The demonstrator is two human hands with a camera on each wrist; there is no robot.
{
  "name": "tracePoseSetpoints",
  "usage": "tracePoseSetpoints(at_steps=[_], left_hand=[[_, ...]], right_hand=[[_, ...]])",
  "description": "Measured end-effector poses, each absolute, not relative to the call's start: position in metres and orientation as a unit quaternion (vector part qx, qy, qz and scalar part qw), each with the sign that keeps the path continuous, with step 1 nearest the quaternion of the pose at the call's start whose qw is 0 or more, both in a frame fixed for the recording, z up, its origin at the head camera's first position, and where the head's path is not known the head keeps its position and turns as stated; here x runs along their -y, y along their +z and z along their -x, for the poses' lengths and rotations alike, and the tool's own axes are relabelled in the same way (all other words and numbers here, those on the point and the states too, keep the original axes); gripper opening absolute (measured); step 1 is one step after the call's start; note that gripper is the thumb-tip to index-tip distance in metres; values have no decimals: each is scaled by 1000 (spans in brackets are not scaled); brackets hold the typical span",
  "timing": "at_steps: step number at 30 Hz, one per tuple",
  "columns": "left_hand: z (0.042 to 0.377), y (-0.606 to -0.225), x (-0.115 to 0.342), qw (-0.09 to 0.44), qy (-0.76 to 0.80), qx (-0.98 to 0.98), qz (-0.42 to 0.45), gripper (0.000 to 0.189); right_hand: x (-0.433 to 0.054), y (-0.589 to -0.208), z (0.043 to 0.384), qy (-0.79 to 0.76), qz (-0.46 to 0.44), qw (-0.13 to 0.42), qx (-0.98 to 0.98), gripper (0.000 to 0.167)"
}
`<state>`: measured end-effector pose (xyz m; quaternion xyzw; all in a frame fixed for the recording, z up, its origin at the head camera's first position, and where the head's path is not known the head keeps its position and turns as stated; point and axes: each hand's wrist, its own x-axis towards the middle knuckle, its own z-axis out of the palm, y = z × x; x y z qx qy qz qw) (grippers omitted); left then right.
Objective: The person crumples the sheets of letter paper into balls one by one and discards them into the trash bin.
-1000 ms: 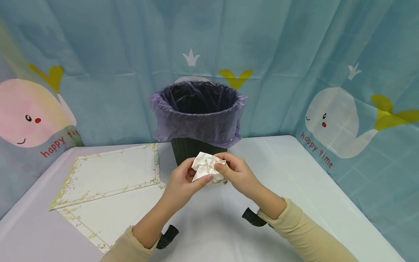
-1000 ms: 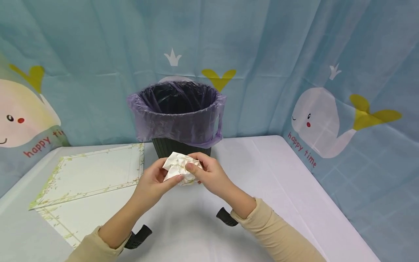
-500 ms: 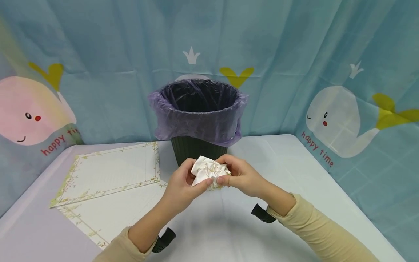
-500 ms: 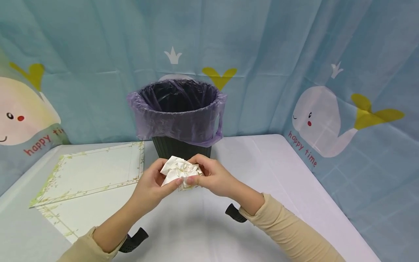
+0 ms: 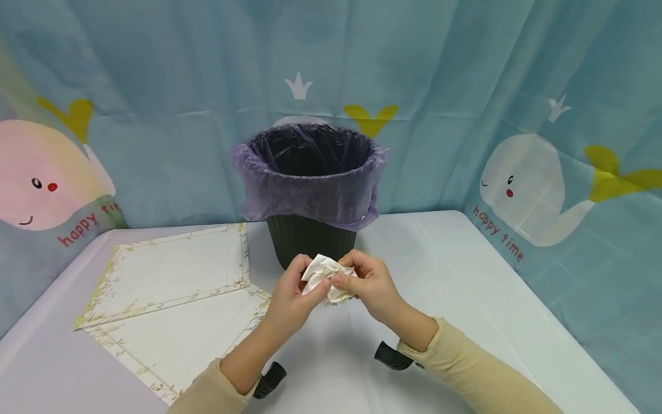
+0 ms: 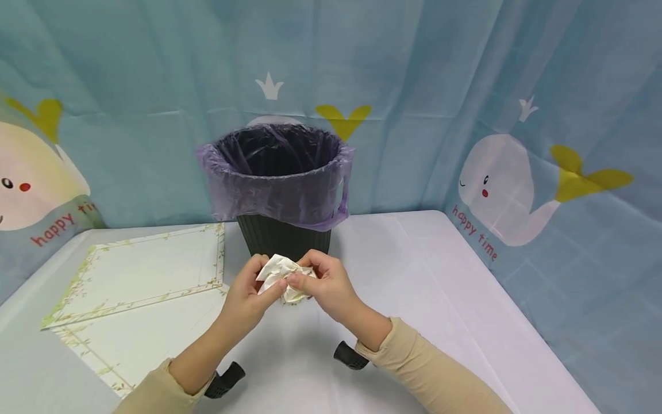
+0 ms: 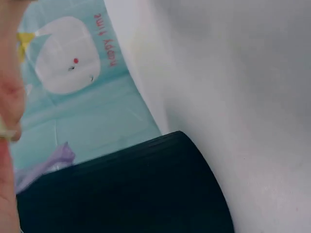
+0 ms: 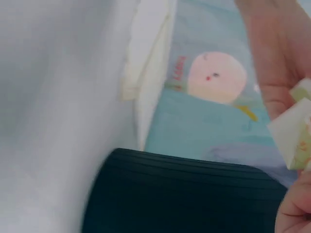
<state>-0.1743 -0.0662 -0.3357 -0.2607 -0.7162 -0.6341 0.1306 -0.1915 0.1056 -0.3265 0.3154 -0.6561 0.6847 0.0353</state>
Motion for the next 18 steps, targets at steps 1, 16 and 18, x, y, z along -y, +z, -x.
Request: tracePoseSetpoints(at_steps=[1,16,18], left_hand=[[175,-335,68,116,-632,723,253,17],[173,-333,79,91,-588,754,280,40],[173,-331,81,105,-581,756,281,33]], right_hand=[[-105,-327,192,684,-302,33,663,16],[-121,-305,194,632,-323,-62,702,54],[-123,-304,193,607,-358,-68,706,68]])
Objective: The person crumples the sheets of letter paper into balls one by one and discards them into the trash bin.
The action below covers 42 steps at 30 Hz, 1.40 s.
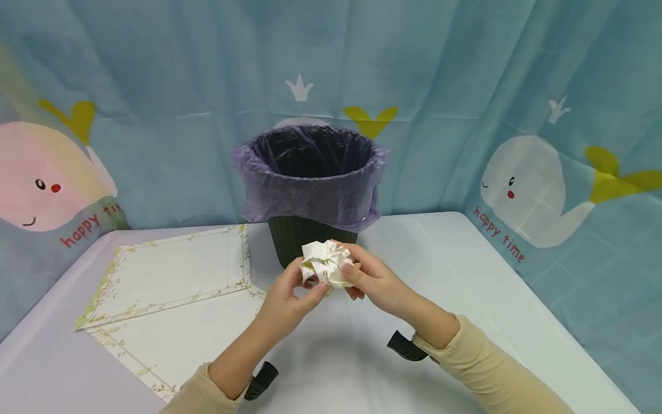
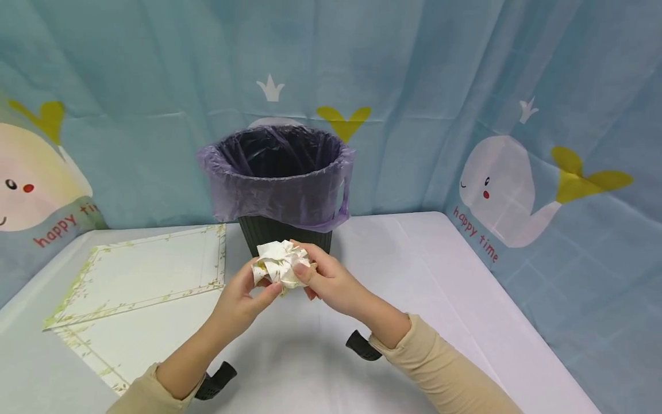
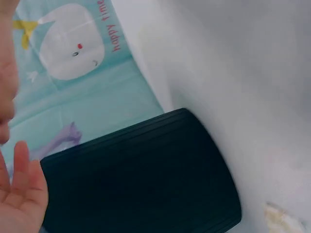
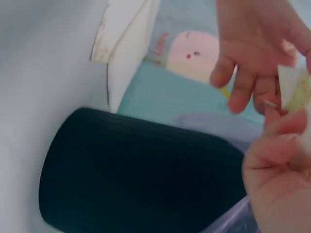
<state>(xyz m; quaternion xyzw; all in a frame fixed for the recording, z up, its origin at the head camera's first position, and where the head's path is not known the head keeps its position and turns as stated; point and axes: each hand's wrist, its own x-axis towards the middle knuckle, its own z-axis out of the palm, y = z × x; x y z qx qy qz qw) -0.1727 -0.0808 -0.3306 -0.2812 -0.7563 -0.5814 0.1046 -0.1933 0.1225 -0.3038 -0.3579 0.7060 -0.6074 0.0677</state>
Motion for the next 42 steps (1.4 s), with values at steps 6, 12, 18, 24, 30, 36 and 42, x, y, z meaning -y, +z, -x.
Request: tracePoseSetpoints(at_steps=[6,12,18,24,30,36,42], left_hand=[[170,-319,87,58,-557,783,270,36],[166,-313,86,55,-536,806,246,63],[167,-312,86,95,-529,800,269,56],[171,-319,87,132,-542,770,310,50],[175,-324,85,187,-535,744,355,48],[179,-330,81,214,-544,725,365,31],[180,-336,74,216,-572,719,332,17]], right_hand=[[-127,-302,193,-555,391,72,-731,74],[-130,-299,193,-511,384,63,-767,52],[-134,-302,196,-519,411,100,-743,62],[-134,-306,200,-498,426,60,-753,60],[-131,-309,206,-481,448,2,-754,36],[-120,-319,206,-512,458,-59,-725,14],[-106,-334,206,-538,440,-153,-702,10]])
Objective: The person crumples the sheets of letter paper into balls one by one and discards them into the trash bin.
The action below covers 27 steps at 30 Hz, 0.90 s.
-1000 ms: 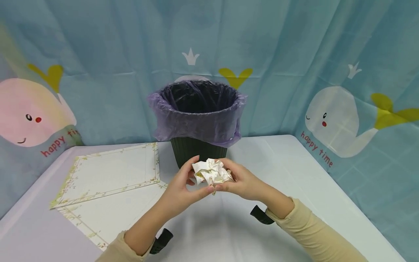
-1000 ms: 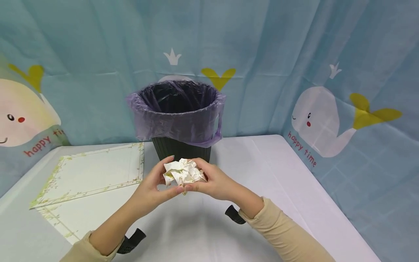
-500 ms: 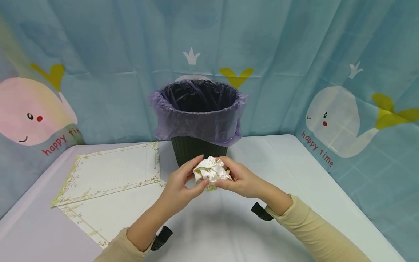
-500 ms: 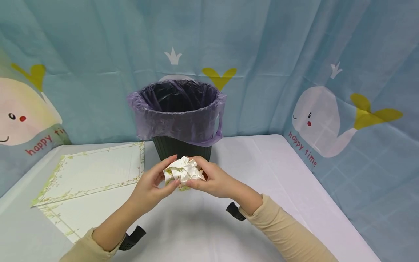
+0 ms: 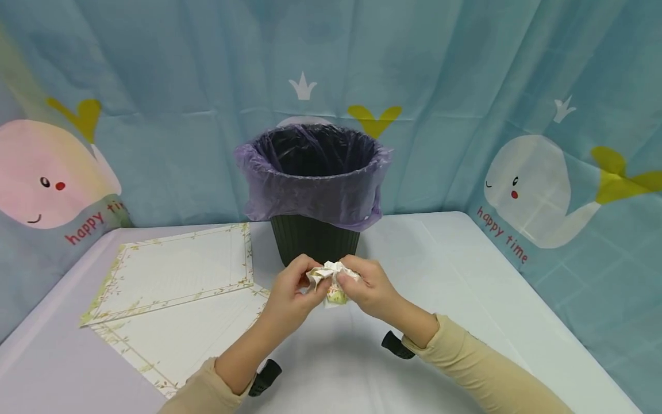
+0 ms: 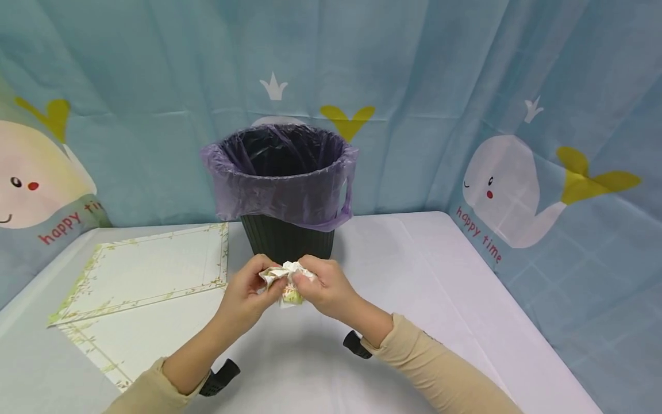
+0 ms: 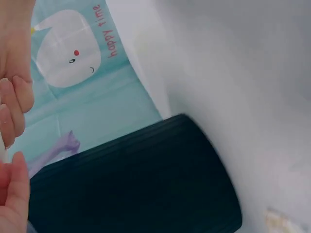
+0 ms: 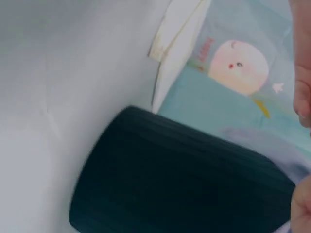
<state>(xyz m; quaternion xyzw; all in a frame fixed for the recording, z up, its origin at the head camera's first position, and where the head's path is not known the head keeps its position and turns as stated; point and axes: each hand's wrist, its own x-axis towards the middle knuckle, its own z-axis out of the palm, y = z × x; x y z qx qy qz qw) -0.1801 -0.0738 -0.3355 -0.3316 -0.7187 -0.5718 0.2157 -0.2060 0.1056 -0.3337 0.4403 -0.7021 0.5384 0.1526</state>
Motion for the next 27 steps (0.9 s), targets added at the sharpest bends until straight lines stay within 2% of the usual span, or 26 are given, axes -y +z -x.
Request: tracePoseSetpoints(at_steps=[3,6,10,14,17,20,23,27], left_hand=[[182,-338,72,196,-595,724,288,21],[185,-340,74,166,-610,735,244,22],[187,-336,80,122,-618,745,220,11],[187,-326,88,73,-629,740,228,12],[186,-319,93,35,-641,726,246,14],[185,-315,96,1,-645,714,271,15],[183,-313,96,-9,-645,709,285,15],[181,-312,92,-4,-650,715,257,15]], right_hand=[[-101,-338,207,542,-414,184,708,13],[-100,-338,207,543,-382,162,730,15],[-106,-329,206,540,-353,60,762,23],[-122,-316,207,553,-379,-58,740,60],[-135,-312,212,564,-431,-128,693,76],[-143,-309,219,570,-476,-191,642,71],[-145,-307,221,575,-497,-246,601,66],[-140,-308,219,605,-467,-265,588,66]])
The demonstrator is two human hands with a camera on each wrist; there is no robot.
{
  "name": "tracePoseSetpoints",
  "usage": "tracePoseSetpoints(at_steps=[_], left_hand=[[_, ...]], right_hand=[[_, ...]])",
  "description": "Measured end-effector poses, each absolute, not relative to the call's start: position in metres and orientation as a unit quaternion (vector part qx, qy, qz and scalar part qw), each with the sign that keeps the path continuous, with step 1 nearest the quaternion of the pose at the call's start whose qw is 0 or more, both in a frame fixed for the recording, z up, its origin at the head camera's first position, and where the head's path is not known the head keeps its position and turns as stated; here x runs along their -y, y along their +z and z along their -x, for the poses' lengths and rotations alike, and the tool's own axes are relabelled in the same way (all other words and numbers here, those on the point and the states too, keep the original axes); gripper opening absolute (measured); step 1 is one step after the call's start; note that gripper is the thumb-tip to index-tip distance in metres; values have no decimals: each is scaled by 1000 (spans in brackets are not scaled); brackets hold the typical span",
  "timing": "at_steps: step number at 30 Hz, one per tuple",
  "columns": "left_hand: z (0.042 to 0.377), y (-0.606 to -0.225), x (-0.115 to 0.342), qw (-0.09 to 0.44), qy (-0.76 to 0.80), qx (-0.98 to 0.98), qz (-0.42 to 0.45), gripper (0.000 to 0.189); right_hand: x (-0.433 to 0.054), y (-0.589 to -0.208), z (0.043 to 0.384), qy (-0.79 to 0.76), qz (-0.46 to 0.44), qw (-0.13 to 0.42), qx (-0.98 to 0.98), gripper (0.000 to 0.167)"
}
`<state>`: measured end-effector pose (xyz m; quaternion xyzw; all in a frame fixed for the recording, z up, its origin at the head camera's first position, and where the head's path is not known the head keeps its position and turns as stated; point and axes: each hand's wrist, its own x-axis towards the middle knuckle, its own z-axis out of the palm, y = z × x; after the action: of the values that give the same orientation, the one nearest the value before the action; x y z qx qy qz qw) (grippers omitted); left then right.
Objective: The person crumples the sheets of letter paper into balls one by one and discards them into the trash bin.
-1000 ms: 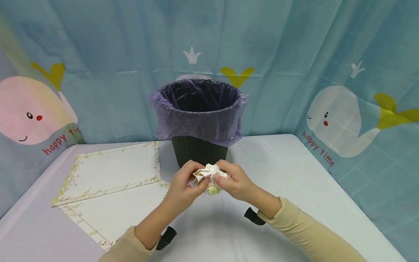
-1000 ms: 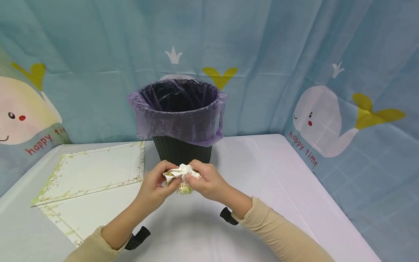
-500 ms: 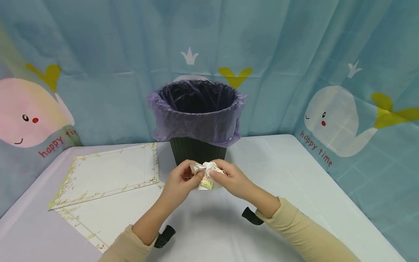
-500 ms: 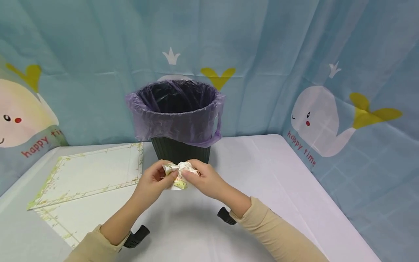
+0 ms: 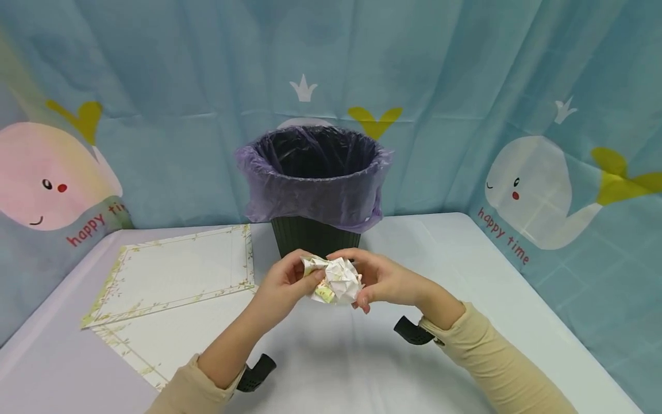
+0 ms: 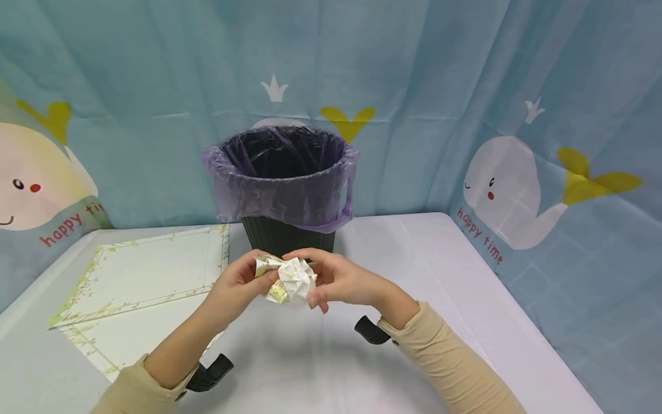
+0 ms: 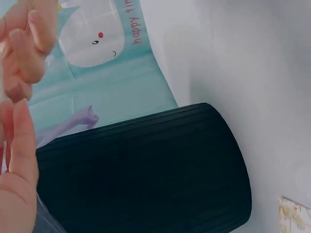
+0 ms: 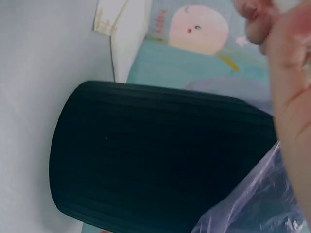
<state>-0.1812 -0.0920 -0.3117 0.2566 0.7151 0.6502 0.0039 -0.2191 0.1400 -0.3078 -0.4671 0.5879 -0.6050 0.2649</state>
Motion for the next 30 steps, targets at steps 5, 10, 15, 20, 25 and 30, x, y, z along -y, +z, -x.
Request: tracePoseSetpoints(at_steps=[5,10,15,20,25,30], left_hand=[[176,-309,87,-13,633,-746,-208,27],[177,-308,92,-14,583,-765,-275,52],[180,-314,94,-55,552,-757,-344,57],[178,-320,91,-135,516,-758,-376,55],[175,-329,83,-151,547,-744,-353,48],[175,-338,73,-147,599,-723,-311,39]], right_hand=[[-133,-311,211,-634,435,187,-612,66],[-129,-311,207,-648,407,125,-631,56],[-128,-309,208,-655,398,135,-629,61],[-122,-316,206,-651,417,125,-622,50],[-113,-327,201,-659,411,57,-627,16],[-104,-330,197,-680,325,14,-657,8]])
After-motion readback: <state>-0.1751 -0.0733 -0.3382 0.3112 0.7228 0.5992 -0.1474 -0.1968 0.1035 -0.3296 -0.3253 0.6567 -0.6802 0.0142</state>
